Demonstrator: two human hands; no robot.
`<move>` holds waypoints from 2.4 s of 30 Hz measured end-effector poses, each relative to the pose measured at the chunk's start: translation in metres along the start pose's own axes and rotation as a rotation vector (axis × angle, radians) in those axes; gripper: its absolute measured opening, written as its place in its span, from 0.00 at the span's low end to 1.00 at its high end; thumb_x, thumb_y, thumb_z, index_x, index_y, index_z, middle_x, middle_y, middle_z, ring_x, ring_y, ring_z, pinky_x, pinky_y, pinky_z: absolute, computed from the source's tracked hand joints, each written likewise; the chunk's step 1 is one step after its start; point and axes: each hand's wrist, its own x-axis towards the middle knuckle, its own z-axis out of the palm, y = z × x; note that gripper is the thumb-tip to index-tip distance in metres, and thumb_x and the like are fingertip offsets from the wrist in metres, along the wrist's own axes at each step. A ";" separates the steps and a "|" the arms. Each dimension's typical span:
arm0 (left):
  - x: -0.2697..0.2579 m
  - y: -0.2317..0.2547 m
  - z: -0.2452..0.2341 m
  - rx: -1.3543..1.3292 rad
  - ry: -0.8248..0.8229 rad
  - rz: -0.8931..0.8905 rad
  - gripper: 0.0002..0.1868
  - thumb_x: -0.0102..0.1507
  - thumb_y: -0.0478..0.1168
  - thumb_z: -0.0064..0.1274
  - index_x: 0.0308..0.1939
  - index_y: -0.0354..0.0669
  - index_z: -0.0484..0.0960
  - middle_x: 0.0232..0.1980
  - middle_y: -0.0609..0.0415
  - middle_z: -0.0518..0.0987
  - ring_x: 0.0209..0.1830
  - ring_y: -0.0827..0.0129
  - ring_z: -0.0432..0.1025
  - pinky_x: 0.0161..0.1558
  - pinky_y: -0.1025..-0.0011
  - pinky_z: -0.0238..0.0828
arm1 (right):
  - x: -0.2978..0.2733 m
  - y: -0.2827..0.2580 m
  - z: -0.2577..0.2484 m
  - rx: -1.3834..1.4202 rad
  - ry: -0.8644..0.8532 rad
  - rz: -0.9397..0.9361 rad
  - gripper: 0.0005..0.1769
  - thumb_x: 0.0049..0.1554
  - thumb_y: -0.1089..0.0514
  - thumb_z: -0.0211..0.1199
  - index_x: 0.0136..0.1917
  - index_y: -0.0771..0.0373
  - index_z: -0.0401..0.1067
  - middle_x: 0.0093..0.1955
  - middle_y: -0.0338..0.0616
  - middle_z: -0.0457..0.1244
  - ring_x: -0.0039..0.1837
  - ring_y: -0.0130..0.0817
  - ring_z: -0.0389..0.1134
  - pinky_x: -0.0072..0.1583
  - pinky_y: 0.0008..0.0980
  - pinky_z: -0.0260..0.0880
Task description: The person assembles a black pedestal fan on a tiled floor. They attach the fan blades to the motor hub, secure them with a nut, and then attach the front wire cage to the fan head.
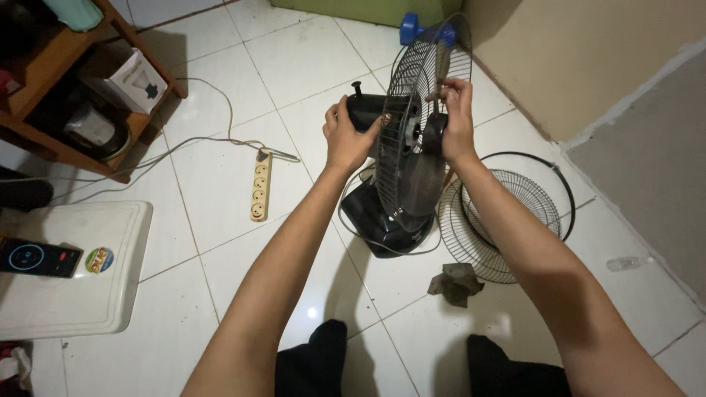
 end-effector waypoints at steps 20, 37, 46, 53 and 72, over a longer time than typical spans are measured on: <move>0.001 -0.001 -0.001 -0.090 -0.019 -0.016 0.58 0.57 0.64 0.65 0.77 0.36 0.51 0.74 0.38 0.54 0.74 0.41 0.52 0.71 0.53 0.56 | -0.030 -0.036 -0.037 -0.169 -0.186 0.288 0.22 0.63 0.52 0.65 0.64 0.66 0.67 0.53 0.39 0.67 0.44 0.26 0.66 0.44 0.28 0.69; -0.013 0.020 -0.013 -0.052 0.013 -0.086 0.61 0.54 0.72 0.62 0.76 0.40 0.53 0.75 0.40 0.54 0.76 0.43 0.49 0.68 0.51 0.61 | -0.034 -0.065 -0.037 -0.255 -0.366 0.098 0.37 0.54 0.69 0.70 0.75 0.62 0.64 0.80 0.44 0.53 0.77 0.45 0.61 0.67 0.39 0.69; -0.017 0.031 -0.032 -0.045 -0.002 -0.095 0.59 0.50 0.75 0.63 0.69 0.37 0.60 0.69 0.42 0.62 0.71 0.49 0.61 0.68 0.52 0.66 | -0.035 -0.054 -0.040 -0.015 -0.315 0.085 0.41 0.52 0.69 0.70 0.76 0.62 0.58 0.85 0.48 0.42 0.80 0.49 0.57 0.68 0.41 0.68; -0.028 0.045 -0.052 0.107 -0.071 -0.198 0.67 0.43 0.78 0.64 0.70 0.37 0.55 0.68 0.42 0.60 0.71 0.49 0.55 0.59 0.47 0.65 | -0.031 -0.028 -0.059 -0.201 -0.325 0.014 0.31 0.61 0.68 0.67 0.75 0.70 0.63 0.76 0.49 0.53 0.76 0.41 0.62 0.77 0.39 0.65; -0.015 0.008 -0.044 -0.189 -0.074 -0.035 0.61 0.46 0.68 0.72 0.65 0.28 0.62 0.60 0.33 0.73 0.61 0.49 0.73 0.60 0.59 0.72 | -0.023 -0.029 -0.062 0.007 -0.332 0.306 0.31 0.59 0.66 0.65 0.74 0.71 0.63 0.69 0.51 0.63 0.64 0.34 0.71 0.66 0.32 0.73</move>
